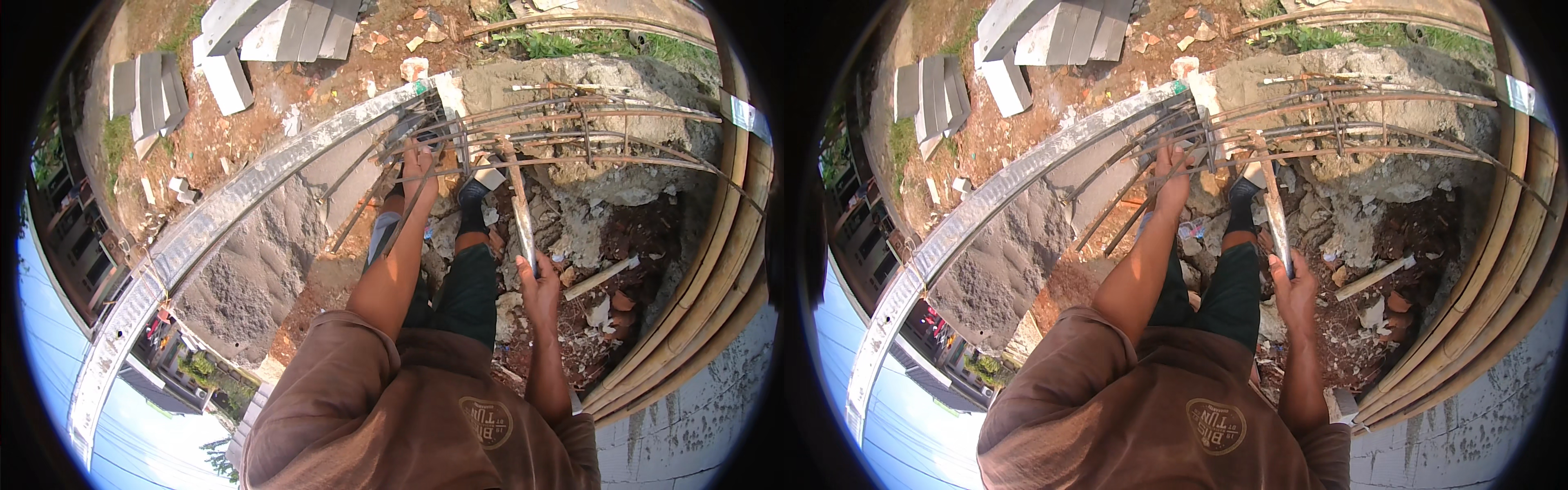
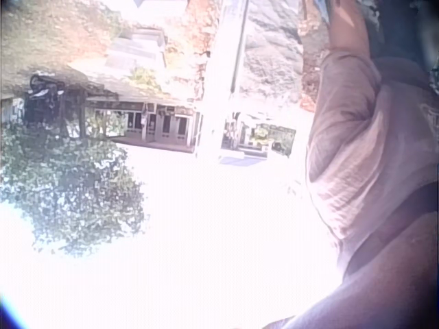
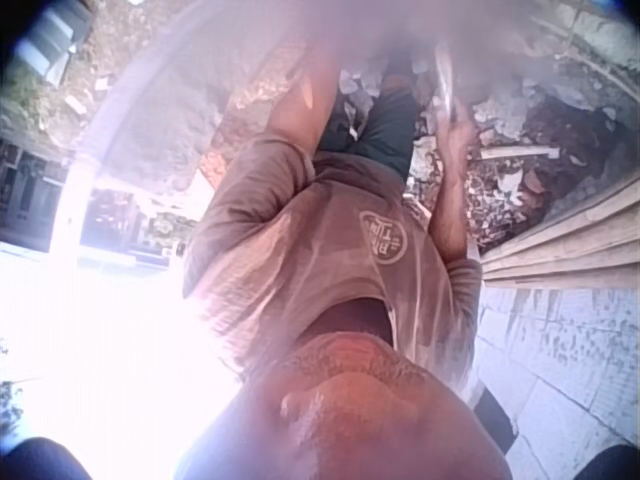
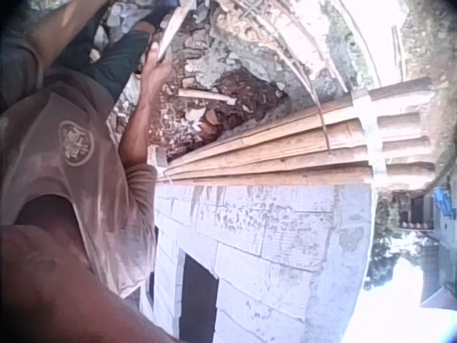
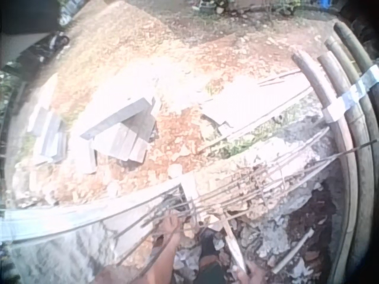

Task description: The person assembles a rebar cage by hand, bending and twisting metal rods together to form a grid structure. They then use a metal bar to tap and adjust the cage's shape before placing it against a concrete wall.

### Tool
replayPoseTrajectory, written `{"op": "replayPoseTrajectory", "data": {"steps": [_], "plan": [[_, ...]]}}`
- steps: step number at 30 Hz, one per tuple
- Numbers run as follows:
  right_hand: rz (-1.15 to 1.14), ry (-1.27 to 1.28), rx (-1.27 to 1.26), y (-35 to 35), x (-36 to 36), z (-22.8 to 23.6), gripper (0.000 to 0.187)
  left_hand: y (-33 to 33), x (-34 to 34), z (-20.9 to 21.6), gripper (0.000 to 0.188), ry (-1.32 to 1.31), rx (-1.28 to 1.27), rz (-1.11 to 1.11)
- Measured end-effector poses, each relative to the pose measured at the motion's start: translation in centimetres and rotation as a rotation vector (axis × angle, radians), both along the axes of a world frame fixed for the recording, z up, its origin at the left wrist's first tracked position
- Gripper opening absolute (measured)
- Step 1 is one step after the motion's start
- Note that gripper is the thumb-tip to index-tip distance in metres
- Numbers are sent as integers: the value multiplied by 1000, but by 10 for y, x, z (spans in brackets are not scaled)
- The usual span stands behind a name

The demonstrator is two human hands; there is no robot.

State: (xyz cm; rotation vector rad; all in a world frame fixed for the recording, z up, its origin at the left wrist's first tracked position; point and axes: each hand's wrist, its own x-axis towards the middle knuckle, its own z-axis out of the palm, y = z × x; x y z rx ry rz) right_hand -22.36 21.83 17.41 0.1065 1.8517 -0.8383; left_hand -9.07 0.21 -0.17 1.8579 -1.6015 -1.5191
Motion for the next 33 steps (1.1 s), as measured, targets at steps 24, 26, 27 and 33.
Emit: {"op": "replayPoseTrajectory", "data": {"steps": [24,26,27,33], "plan": [[-46,-98,103,40,30,-18,31,-8,21,6,35,226,533,492],[-47,-86,87,53,37,-26,31,-8,14,22,34,78,527,359],[-46,-95,95,56,39,-27,30,-8,10,31,33,3,519,290],[-73,-100,67,57,43,-4,31,23,77,54,34,-237,356,-386]]}}
